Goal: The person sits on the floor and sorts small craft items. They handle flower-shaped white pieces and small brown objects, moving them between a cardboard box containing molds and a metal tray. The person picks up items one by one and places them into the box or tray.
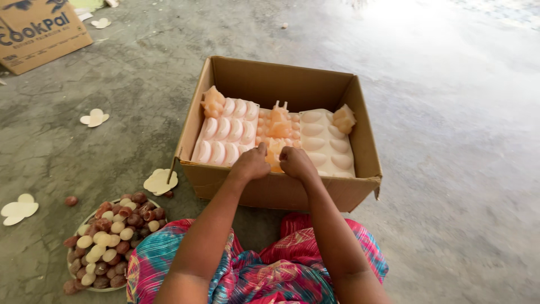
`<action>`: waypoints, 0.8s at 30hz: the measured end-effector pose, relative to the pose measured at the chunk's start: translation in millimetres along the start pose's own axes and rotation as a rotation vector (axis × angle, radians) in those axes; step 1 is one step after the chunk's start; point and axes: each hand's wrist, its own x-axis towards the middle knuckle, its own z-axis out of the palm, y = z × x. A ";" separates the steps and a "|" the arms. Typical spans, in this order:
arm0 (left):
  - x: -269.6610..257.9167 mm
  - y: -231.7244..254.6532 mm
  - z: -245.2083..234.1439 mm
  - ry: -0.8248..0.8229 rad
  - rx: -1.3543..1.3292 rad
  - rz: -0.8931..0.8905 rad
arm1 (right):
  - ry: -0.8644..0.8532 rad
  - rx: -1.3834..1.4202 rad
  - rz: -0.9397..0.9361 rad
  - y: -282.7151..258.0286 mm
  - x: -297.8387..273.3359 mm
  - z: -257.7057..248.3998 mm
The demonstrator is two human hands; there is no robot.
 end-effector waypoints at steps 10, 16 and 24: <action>-3.8 5.4 -3.2 -0.007 0.067 -0.013 | 0.020 -0.011 0.064 -17.2 -10.3 -10.0; -20.9 12.1 -5.6 0.019 0.080 0.035 | -0.030 -0.006 0.035 -10.6 -12.8 -7.6; -30.5 16.2 -15.9 0.189 -0.045 0.138 | -0.093 0.024 0.055 -7.1 -1.8 -6.9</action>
